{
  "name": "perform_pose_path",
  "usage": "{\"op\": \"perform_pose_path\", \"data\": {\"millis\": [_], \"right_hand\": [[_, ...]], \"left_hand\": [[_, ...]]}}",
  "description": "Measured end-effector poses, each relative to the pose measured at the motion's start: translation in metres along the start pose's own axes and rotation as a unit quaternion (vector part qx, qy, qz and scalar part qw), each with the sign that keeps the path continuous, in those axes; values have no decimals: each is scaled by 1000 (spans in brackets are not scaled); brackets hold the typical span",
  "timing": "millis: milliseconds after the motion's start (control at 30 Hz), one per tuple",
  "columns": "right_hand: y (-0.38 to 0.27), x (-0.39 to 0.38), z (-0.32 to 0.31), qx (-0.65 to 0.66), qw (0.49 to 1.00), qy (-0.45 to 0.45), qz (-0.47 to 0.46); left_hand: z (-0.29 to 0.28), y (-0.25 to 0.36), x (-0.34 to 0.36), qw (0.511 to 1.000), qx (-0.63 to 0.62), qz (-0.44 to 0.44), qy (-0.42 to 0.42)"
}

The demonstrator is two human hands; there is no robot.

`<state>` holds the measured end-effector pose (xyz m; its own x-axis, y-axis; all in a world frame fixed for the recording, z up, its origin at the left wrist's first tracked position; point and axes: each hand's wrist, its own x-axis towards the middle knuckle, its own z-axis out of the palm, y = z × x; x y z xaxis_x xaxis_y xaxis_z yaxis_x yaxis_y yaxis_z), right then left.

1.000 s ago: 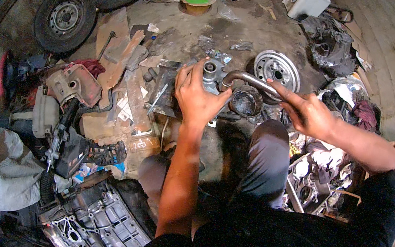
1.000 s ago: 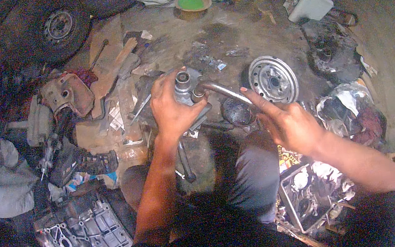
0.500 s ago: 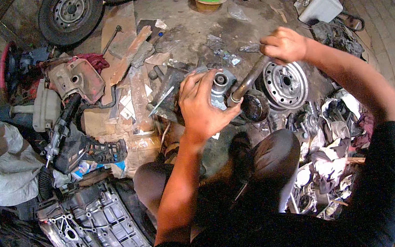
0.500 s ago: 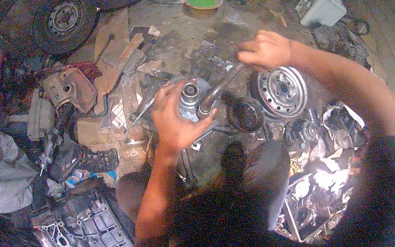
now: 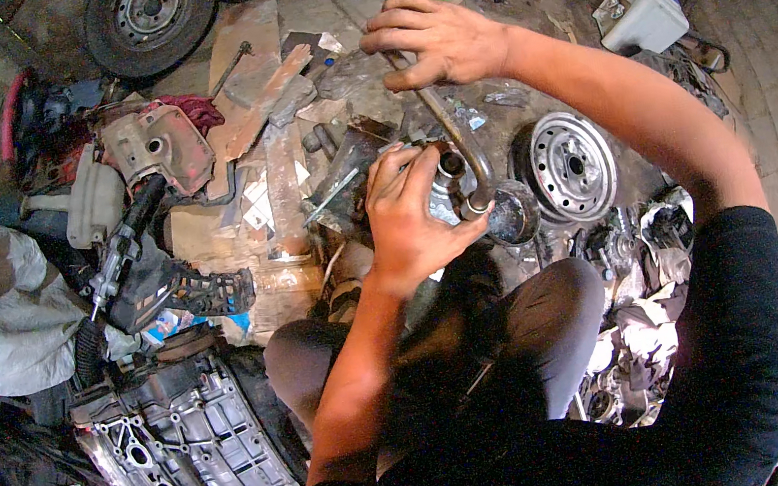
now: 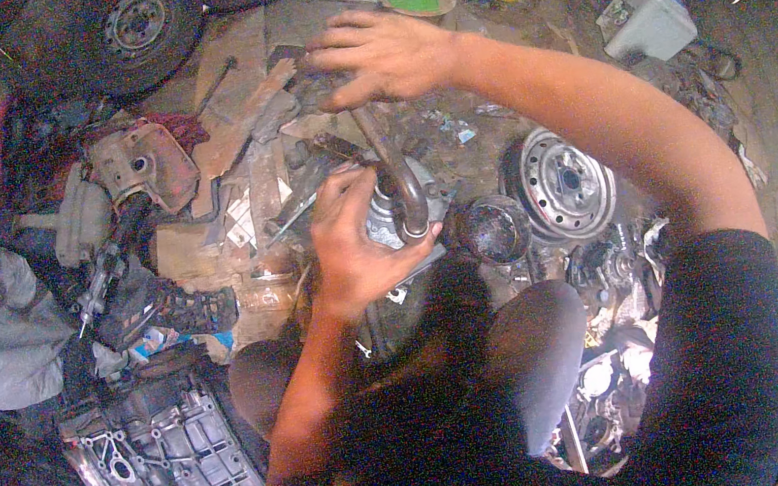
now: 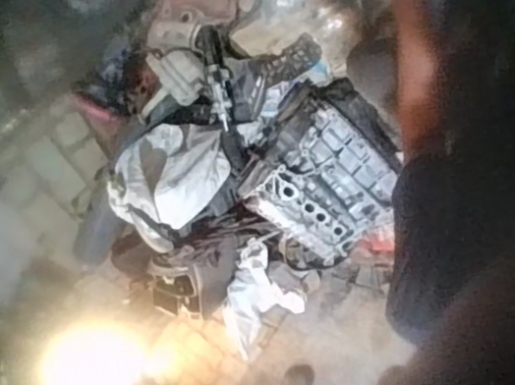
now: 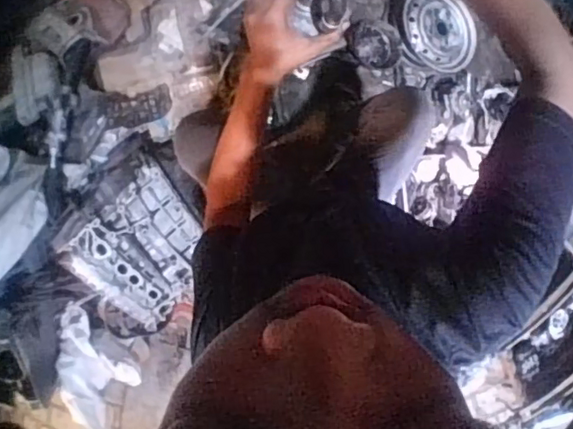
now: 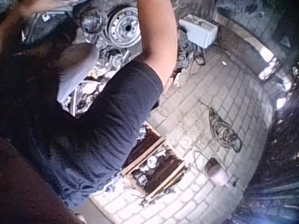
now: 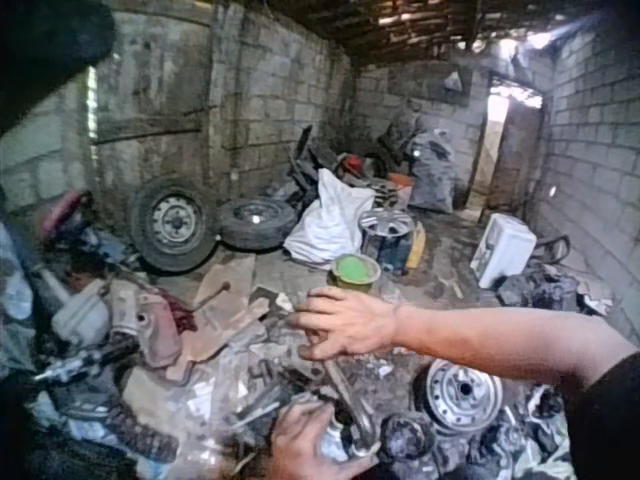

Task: The person sits on the floor in a cluttered workshop and uses a hammer and a metal rod to strike and adjust a cylindrical mechanical component. The person repeatedly taps the component, rotates it, and repositions the rod to continue the adjustment.

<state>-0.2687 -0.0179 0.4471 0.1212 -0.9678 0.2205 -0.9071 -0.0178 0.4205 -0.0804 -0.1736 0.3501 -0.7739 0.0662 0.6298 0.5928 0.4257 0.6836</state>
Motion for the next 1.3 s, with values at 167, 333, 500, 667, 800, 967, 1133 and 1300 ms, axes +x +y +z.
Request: {"op": "perform_pose_path", "data": {"millis": [167,333,500,667,800,967,1133,1300], "right_hand": [[-37,-6,-17,119,956,-88,253],[-46,-1,-24,463,681,-46,566],[-69,78,-27,542,373,143,740],[-55,70,0,475,400,92,778],[-57,68,6,386,477,60,787],[-55,71,7,343,526,10,778],[-53,75,9,296,553,-18,778],[-49,69,12,298,557,-22,775]], "left_hand": [[-4,-2,-2,1000,-9,7,4],[-2,3,-4,1000,-8,-14,-1],[-7,0,-4,999,-5,-30,-15],[-19,-15,-4,998,-30,38,-51],[-29,-29,-21,994,-24,-53,-88],[-25,-46,-33,978,-140,-112,-109],[-13,-63,-39,981,-160,-87,-65],[19,-106,-41,957,-129,-262,4]]}}
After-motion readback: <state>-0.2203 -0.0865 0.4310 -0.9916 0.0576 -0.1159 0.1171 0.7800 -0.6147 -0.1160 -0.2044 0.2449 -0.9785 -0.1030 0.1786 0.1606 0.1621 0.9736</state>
